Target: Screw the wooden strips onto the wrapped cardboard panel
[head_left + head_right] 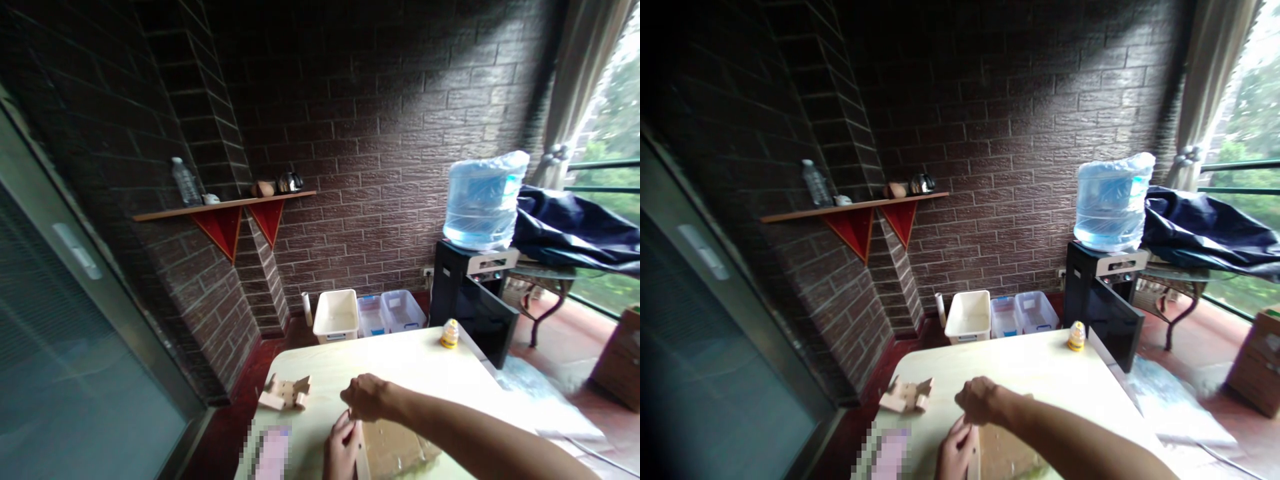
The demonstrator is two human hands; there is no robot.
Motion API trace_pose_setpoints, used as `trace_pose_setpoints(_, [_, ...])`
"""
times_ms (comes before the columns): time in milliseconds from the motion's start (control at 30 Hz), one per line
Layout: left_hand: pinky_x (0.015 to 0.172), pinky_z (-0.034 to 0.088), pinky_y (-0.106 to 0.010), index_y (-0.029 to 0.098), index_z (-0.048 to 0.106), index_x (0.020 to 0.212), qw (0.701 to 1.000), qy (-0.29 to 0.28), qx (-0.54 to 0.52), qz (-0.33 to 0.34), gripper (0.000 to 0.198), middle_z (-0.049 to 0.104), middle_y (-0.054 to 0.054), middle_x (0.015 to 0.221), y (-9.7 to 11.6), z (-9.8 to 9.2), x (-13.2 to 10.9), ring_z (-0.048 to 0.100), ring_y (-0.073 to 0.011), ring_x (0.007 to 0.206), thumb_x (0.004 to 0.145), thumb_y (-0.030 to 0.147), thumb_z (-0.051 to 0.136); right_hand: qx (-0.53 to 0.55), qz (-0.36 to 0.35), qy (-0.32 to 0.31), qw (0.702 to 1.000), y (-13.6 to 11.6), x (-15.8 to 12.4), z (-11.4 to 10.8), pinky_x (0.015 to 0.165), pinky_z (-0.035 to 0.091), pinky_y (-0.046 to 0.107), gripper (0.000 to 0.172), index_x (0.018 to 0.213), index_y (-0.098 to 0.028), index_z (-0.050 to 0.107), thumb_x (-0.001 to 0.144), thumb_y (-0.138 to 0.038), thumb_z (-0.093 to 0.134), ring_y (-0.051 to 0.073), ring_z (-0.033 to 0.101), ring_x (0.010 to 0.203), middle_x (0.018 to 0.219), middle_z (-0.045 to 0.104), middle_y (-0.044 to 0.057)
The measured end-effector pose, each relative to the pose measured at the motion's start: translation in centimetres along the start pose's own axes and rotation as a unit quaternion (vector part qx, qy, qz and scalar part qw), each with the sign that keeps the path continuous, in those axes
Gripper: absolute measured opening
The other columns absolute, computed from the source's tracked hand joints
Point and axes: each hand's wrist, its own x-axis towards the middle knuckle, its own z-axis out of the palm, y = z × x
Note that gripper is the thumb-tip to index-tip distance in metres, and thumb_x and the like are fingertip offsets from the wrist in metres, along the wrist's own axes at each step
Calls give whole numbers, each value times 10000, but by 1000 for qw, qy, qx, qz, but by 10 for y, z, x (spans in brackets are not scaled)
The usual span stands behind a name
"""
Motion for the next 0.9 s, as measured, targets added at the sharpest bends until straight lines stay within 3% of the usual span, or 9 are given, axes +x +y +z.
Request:
trace_pose_setpoints(167, [965, 615, -379, 192, 838, 932, 1000, 7, 9, 0, 557, 796, -183, 1149, 4, 0, 0, 766, -315, 1057, 864, 678, 574, -21, 11, -32, 999, -6, 6, -6, 491, 482, 293, 426, 942, -127, 715, 825, -534, 763, 238, 719, 656, 814, 770, 119])
trace_pose_setpoints(300, [937, 627, -385, 195, 837, 972, 1000, 19, -4, 5, 585, 814, -178, 1068, 4, 0, 1, 775, -318, 1022, 839, 707, 587, -29, 15, -34, 999, -13, 10, -18, 455, 467, 290, 383, 837, -140, 715, 749, -491, 837, 227, 689, 592, 741, 753, 96])
trace_pose_setpoints(467, [948, 619, -409, 187, 843, 863, 1000, 25, -8, -3, 606, 817, -186, 1036, -4, 2, 3, 773, -341, 1020, 800, 741, 605, -37, 0, 13, 999, -21, -1, -36, 505, 477, 314, 32, 797, -184, 709, 811, -199, 734, 232, 680, 659, 779, 759, 85])
trace_pose_setpoints(667, [910, 628, -380, 186, 836, 861, 1000, 8, -10, -7, 593, 810, -181, 1051, 3, 1, 2, 772, -317, 994, 828, 721, 582, -33, -22, 60, 997, -19, -24, -42, 525, 444, 361, 241, 921, -200, 737, 889, -92, 523, 260, 642, 681, 822, 750, 108])
trace_pose_setpoints(900, [818, 638, -329, 193, 817, 833, 1000, 11, 3, 2, 511, 811, -140, 923, 10, -2, -1, 769, -283, 927, 865, 648, 587, -23, -14, 27, 999, -14, -16, -19, 589, 466, 359, 177, 970, -145, 727, 917, -171, 560, 256, 646, 752, 901, 750, 135])
